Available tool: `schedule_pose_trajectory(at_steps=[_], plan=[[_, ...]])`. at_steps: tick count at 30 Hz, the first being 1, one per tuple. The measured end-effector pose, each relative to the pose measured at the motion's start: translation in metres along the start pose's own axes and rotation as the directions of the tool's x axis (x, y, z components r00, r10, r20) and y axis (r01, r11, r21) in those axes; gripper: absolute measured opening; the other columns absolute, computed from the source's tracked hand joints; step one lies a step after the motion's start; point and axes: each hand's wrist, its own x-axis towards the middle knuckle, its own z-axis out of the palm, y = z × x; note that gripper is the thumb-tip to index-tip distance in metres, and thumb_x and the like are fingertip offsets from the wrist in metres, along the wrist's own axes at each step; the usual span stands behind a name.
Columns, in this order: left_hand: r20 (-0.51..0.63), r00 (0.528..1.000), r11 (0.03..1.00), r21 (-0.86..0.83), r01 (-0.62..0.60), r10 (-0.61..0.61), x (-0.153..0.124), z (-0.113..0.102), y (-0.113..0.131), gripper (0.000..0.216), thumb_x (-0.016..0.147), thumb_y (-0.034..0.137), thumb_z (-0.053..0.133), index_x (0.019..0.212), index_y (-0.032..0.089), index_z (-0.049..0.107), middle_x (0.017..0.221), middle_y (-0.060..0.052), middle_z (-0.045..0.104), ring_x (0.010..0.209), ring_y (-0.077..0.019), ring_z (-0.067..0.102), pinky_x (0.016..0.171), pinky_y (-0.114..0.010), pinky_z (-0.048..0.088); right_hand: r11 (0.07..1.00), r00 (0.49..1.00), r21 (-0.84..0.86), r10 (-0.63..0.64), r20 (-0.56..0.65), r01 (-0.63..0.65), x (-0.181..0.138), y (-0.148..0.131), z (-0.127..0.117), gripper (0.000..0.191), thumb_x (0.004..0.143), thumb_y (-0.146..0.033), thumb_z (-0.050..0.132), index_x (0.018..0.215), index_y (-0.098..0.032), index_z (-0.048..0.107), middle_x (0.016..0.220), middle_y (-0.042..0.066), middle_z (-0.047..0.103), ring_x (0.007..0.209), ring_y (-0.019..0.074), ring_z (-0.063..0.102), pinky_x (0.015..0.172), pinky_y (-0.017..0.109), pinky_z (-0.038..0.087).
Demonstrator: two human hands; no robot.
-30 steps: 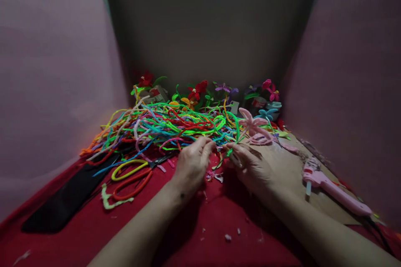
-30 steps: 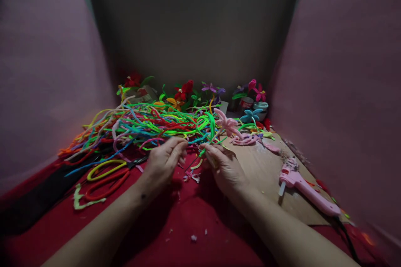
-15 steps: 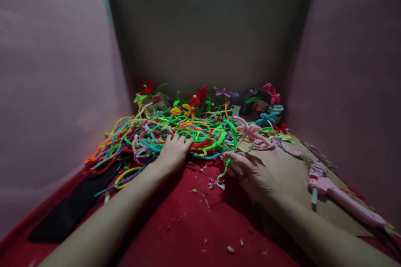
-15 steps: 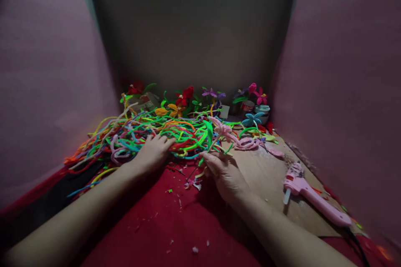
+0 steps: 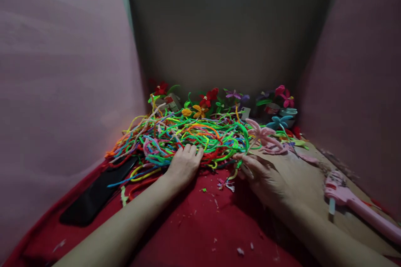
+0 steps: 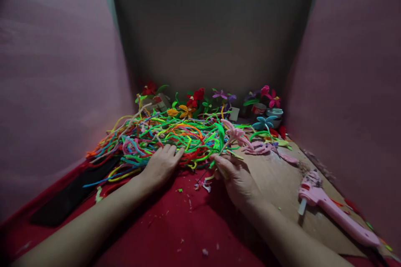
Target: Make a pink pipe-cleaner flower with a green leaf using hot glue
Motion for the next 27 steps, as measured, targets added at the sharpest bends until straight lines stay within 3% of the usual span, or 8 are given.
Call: schedule_pose_trajectory(at_steps=[5,10,13,17,19,23,25,27], plan=[[0.022,1.000,0.999,-0.040,0.015,-0.014,0.009,-0.013,-0.009,0.034,0.086,0.013,0.041,0.117,0.015,0.055,0.096,-0.011,0.063,0.088,-0.0246,0.055,0.071,-0.036,0.040,1.000,1.000,0.003,-0.009,0.013,0.009,-0.002,-0.005,0.003,0.014,0.068,-0.032,0.065,0.062,-0.020,0.068,0.057,0.000,0.049,0.052,0.0117,0.040,0.049,0.027,0.033],[0.004,0.992,0.989,-0.087,0.123,-0.123,0.053,-0.031,-0.039,0.029,0.088,0.029,0.041,0.107,0.020,0.060,0.101,-0.010,0.064,0.096,-0.0275,0.054,0.083,-0.043,0.037,0.997,1.000,0.076,0.004,0.029,-0.006,-0.001,0.004,-0.001,0.014,0.071,-0.031,0.066,0.071,-0.017,0.070,0.058,-0.001,0.050,0.054,0.0108,0.042,0.052,0.025,0.035],[-0.007,0.978,0.971,-0.116,0.207,-0.209,0.076,-0.021,-0.040,0.037,0.090,0.027,0.034,0.122,0.016,0.050,0.116,-0.017,0.058,0.106,-0.0292,0.050,0.085,-0.046,0.036,0.994,1.000,0.110,0.002,0.004,-0.003,0.001,0.010,-0.003,0.013,0.072,-0.029,0.067,0.077,-0.018,0.072,0.061,-0.001,0.050,0.055,0.0109,0.042,0.051,0.025,0.035],[0.095,0.982,0.967,-0.179,0.181,-0.166,0.082,0.007,-0.030,0.040,0.086,0.029,0.042,0.124,0.019,0.050,0.122,-0.015,0.056,0.109,-0.0293,0.049,0.089,-0.048,0.035,0.994,1.000,0.108,-0.026,-0.009,0.027,0.003,0.011,-0.005,0.010,0.072,-0.029,0.067,0.074,-0.021,0.072,0.063,0.000,0.050,0.057,0.0118,0.040,0.051,0.026,0.034],[0.134,0.978,0.962,-0.201,0.185,-0.160,0.078,0.011,-0.031,0.044,0.084,0.028,0.044,0.127,0.019,0.047,0.127,-0.015,0.052,0.112,-0.0309,0.047,0.087,-0.050,0.037,0.994,1.000,0.108,-0.016,-0.009,0.017,0.004,0.010,-0.006,0.011,0.071,-0.030,0.067,0.073,-0.020,0.072,0.062,0.000,0.050,0.055,0.0122,0.041,0.051,0.027,0.033],[0.143,0.981,0.961,-0.227,0.159,-0.129,0.061,-0.021,-0.038,0.047,0.077,0.028,0.052,0.124,0.022,0.050,0.127,-0.013,0.052,0.115,-0.0347,0.042,0.085,-0.053,0.038,0.991,1.000,0.137,0.004,0.027,-0.007,0.003,0.010,-0.005,0.014,0.072,-0.032,0.065,0.075,-0.021,0.072,0.057,-0.001,0.049,0.051,0.0114,0.038,0.052,0.027,0.034],[0.034,0.986,0.960,-0.224,0.168,-0.165,0.050,-0.046,-0.028,0.034,0.076,0.019,0.051,0.110,0.017,0.058,0.120,-0.014,0.055,0.113,-0.0346,0.042,0.087,-0.053,0.036,0.986,1.000,0.164,0.022,0.009,-0.023,0.002,0.009,-0.004,0.014,0.070,-0.032,0.067,0.074,-0.020,0.071,0.056,-0.002,0.048,0.051,0.0107,0.038,0.052,0.026,0.035],[-0.059,0.991,0.930,-0.356,0.094,-0.123,0.039,-0.067,-0.007,0.023,0.083,0.018,0.043,0.097,0.014,0.061,0.102,-0.013,0.062,0.102,-0.0280,0.050,0.088,-0.044,0.038,0.982,0.999,0.187,0.039,-0.005,-0.038,0.000,0.007,-0.001,0.014,0.067,-0.030,0.069,0.074,-0.019,0.071,0.058,-0.002,0.050,0.053,0.0102,0.040,0.051,0.025,0.035]])
